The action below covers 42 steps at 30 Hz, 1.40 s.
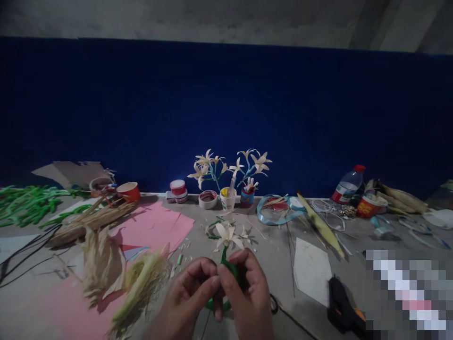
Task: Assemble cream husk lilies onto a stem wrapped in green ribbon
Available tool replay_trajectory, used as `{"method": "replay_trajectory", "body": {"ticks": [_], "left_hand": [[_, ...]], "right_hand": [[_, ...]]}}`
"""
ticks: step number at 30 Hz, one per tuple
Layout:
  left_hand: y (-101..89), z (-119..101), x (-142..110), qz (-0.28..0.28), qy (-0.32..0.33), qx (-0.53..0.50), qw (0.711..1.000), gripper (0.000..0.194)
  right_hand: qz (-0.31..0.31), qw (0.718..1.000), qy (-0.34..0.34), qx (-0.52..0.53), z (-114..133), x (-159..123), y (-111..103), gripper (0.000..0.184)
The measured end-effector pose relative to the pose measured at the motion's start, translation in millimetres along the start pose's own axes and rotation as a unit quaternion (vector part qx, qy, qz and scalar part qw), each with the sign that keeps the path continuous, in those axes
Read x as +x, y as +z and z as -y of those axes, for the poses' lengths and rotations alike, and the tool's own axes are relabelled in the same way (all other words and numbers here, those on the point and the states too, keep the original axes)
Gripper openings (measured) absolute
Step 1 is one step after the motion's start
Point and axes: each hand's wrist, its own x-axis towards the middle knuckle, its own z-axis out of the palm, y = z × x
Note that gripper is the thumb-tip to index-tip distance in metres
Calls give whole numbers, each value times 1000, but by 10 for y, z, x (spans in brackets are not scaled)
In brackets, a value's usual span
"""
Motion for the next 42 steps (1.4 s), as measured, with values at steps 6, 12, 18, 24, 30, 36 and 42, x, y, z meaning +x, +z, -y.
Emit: {"method": "replay_trajectory", "body": {"ticks": [6,12,18,24,30,36,42], "left_hand": [[-20,53,12,-2,13,-9,1000,27],[8,43,13,-16,24,8,1000,30],[41,-11,-40,-40,55,95,993,31],[-10,40,-42,-45,96,174,979,31],[-1,23,-54,-46,125,225,965,30],[4,36,-51,-47,125,229,964,29],[16,14,-6,16,50,67,996,30]], "right_hand": [[-57,969,-190,-145,-16,51,-42,15],[-57,930,-265,-248,12,81,-53,13],[-41,929,-282,-236,70,56,-10,9],[-34,922,-273,-273,90,40,-11,12],[-72,915,-275,-287,156,0,22,12],[-83,910,-267,-307,199,-3,2,10],[-20,909,-247,-334,238,37,-68,10]]}}
